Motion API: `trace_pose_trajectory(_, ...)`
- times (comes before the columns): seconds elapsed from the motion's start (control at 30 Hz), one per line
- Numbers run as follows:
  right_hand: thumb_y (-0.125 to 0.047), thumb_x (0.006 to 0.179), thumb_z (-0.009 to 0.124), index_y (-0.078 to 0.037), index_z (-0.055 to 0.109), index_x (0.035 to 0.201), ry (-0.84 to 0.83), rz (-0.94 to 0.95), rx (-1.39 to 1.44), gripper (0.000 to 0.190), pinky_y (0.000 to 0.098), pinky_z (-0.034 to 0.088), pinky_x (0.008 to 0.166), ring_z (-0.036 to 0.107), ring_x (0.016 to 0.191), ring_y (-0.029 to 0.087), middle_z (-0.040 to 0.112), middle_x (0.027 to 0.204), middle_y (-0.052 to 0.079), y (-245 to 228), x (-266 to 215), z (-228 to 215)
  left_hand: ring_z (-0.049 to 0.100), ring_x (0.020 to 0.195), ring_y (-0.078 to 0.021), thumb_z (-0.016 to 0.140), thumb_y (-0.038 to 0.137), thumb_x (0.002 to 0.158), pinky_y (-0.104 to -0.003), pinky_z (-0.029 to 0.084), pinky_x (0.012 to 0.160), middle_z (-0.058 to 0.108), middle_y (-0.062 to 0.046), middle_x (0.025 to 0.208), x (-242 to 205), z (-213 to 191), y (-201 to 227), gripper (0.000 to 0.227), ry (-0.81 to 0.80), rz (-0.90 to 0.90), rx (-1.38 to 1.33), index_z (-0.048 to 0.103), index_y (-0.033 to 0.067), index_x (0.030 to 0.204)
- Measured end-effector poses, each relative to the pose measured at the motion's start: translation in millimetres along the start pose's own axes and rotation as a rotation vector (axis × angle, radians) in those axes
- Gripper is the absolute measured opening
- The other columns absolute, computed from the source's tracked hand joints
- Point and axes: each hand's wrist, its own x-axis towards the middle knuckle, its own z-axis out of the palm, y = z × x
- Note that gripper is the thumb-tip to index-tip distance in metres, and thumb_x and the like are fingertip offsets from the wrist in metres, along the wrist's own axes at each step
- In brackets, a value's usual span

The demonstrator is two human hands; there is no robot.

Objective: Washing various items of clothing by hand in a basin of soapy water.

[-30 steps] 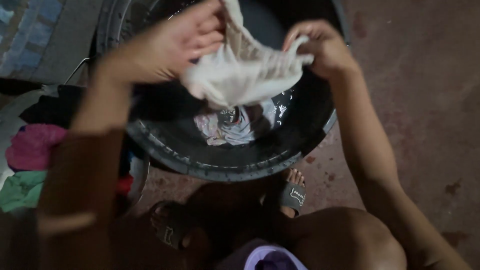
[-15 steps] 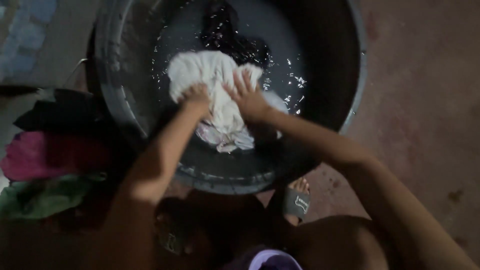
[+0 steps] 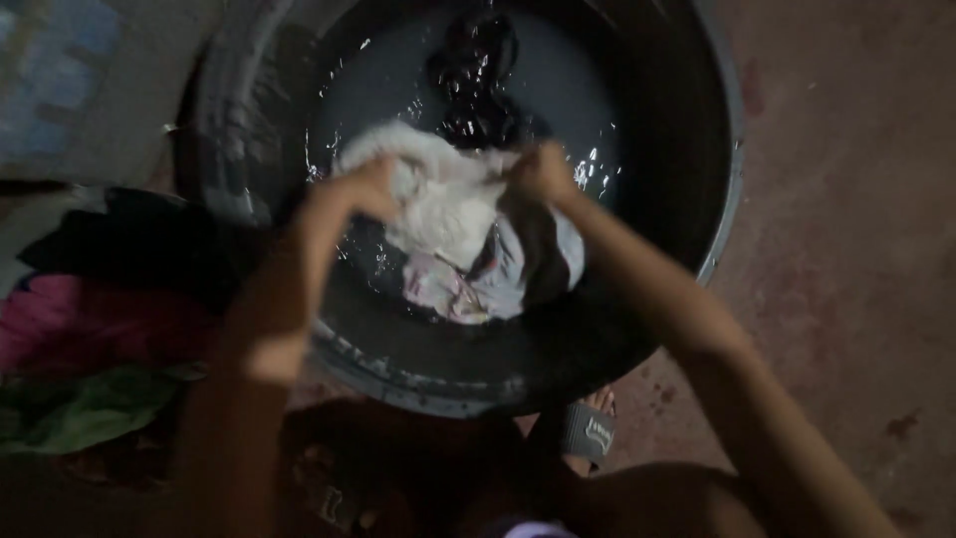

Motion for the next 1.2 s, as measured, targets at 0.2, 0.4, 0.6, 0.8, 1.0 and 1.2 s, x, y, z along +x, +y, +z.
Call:
trace_pose_trajectory(0.2, 0.004, 0.078, 0.069, -0.010, 0.043, 0.148, 0.177, 0.143, 0.984, 0.076, 0.0464, 0.058, 0.105, 0.059, 0.131, 0.034, 0.045, 0.155, 0.022, -115.0, -19.2, 0.3, 0.034, 0.139, -0.0546, 0.087, 0.032, 0.073, -0.056, 0.038, 0.111, 0.021, -0.037, 0.156, -54.7, -12.3, 51.0, 0.125, 0.220, 0.046, -0.280, 0.003, 0.0086, 0.163)
trace_pose_trajectory(0.4, -0.034, 0.092, 0.072, -0.012, 0.000, 0.161, -0.427, 0.208, -0.372, 0.102, 0.0660, 0.017, 0.115, -0.004, 0.152, 0.045, -0.008, 0.166, 0.026, -195.9, -34.7, 26.8, 0.019, 0.150, -0.0475, 0.087, 0.044, 0.073, -0.075, 0.028, 0.112, 0.021, -0.024, 0.162, -22.4, 64.3, 45.4, 0.110, 0.034, -0.126, 0.206, 0.021, 0.0179, 0.156)
trace_pose_trajectory(0.6, -0.032, 0.092, 0.071, -0.013, 0.023, 0.157, -0.371, -0.094, -0.507, 0.083, 0.0608, 0.028, 0.118, 0.019, 0.151, 0.039, 0.009, 0.166, 0.023, -126.5, -4.8, 33.6, 0.033, 0.143, -0.0514, 0.066, 0.049, 0.088, -0.064, 0.026, 0.118, 0.036, -0.028, 0.155, 83.2, 145.2, -8.0, 0.090, 0.319, -0.040, 0.007, 0.027, 0.0138, 0.160)
trace_pose_trajectory(0.8, -0.018, 0.085, 0.073, -0.010, 0.060, 0.134, -0.111, -0.094, -0.393, 0.051, 0.0514, 0.047, 0.107, 0.052, 0.130, 0.033, 0.056, 0.139, 0.017, -94.0, 4.9, -5.3, 0.039, 0.146, -0.0293, 0.082, 0.050, 0.080, -0.060, 0.028, 0.119, 0.038, -0.008, 0.160, -32.5, 5.5, 24.0, 0.087, 0.071, -0.163, 0.226, 0.040, 0.0293, 0.153)
trace_pose_trajectory(1.0, 0.010, 0.087, 0.065, 0.001, 0.065, 0.095, 0.514, 0.507, 0.392, 0.012, 0.0360, 0.063, 0.081, 0.072, 0.093, 0.018, 0.073, 0.095, 0.008, -12.1, 4.9, -28.4, 0.055, 0.133, -0.0348, 0.099, 0.041, 0.062, -0.045, 0.045, 0.111, 0.054, -0.020, 0.147, -94.3, -74.6, 2.8, 0.110, 0.311, -0.153, 0.122, 0.042, 0.0088, 0.151)
trace_pose_trajectory(1.2, -0.004, 0.089, 0.054, -0.006, 0.056, 0.127, 0.451, 0.031, 1.089, 0.039, 0.0438, 0.058, 0.095, 0.066, 0.110, 0.030, 0.064, 0.121, 0.014, -77.6, 1.4, -10.7, 0.052, 0.136, -0.0403, 0.083, 0.068, 0.073, -0.050, 0.049, 0.109, 0.043, -0.027, 0.153, -71.1, -29.8, 55.9, 0.124, 0.173, -0.132, 0.050, 0.021, 0.0017, 0.157)
